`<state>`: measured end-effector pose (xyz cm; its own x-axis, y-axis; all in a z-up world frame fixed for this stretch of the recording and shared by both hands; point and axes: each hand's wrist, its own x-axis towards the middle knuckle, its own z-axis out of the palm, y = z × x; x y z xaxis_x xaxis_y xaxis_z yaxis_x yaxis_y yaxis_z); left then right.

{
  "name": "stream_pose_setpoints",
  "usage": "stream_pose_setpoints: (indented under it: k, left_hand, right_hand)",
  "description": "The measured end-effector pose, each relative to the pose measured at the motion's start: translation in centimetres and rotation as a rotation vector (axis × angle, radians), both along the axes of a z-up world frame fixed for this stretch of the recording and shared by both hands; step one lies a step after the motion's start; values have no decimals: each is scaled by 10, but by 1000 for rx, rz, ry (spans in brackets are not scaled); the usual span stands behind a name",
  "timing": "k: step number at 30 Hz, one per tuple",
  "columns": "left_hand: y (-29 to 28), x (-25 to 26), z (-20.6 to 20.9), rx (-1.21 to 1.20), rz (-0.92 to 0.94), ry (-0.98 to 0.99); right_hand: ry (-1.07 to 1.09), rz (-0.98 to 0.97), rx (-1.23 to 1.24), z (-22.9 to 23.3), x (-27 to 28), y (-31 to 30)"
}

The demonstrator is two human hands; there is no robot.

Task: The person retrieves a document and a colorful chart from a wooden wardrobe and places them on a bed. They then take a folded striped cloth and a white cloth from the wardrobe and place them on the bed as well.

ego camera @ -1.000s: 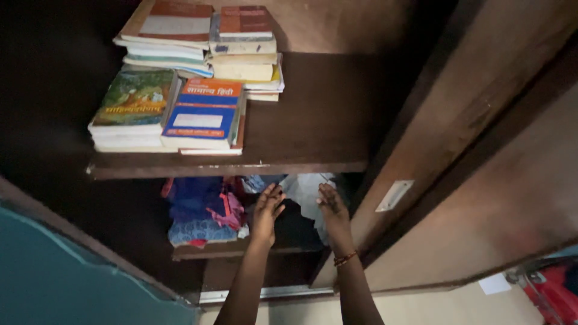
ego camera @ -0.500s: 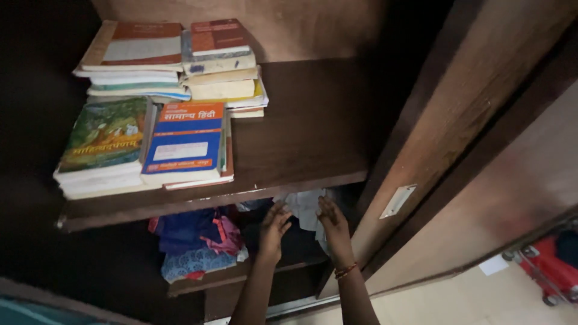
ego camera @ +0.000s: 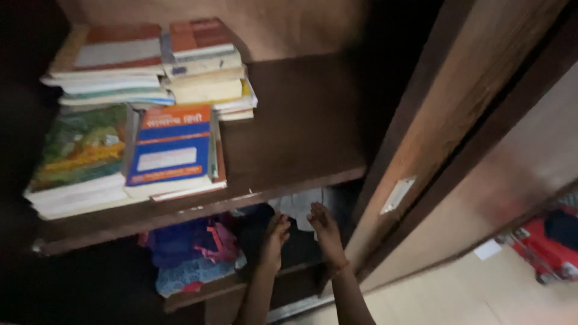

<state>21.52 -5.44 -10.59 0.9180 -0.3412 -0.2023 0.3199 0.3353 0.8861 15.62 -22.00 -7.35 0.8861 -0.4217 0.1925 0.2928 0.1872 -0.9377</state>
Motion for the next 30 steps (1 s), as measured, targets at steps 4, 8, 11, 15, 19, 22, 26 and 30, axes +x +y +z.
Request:
stream_pose_setpoints:
  k: [4, 8, 11, 15, 19, 22, 26, 30]
  left_hand:
    - [-17, 22, -22, -18, 3, -28]
    - [-42, 33, -74, -15, -9, 12]
    - [-62, 48, -123, -77, 6, 52]
    - [-68, 71, -154, -125, 57, -159]
    - [-67, 79, -137, -52, 138, -182]
    - [-65, 79, -146, -25, 151, -164]
    - [-79, 97, -185, -171, 107, -11]
    - [-93, 113, -210, -378, 81, -11]
  right_hand:
    - [81, -27, -92, -25, 17, -17]
    - [81, -56, -109, -53, 28, -34]
    - [156, -113, -199, -68, 45, -40]
    - [81, -225, -407, -95, 77, -51]
    - [-6, -394, -578, -110, 101, -48]
    - [235, -484, -838, -100, 105, -44]
    - [692, -459, -1026, -85, 107, -29]
    - [691, -474, -1039, -114, 123, -36]
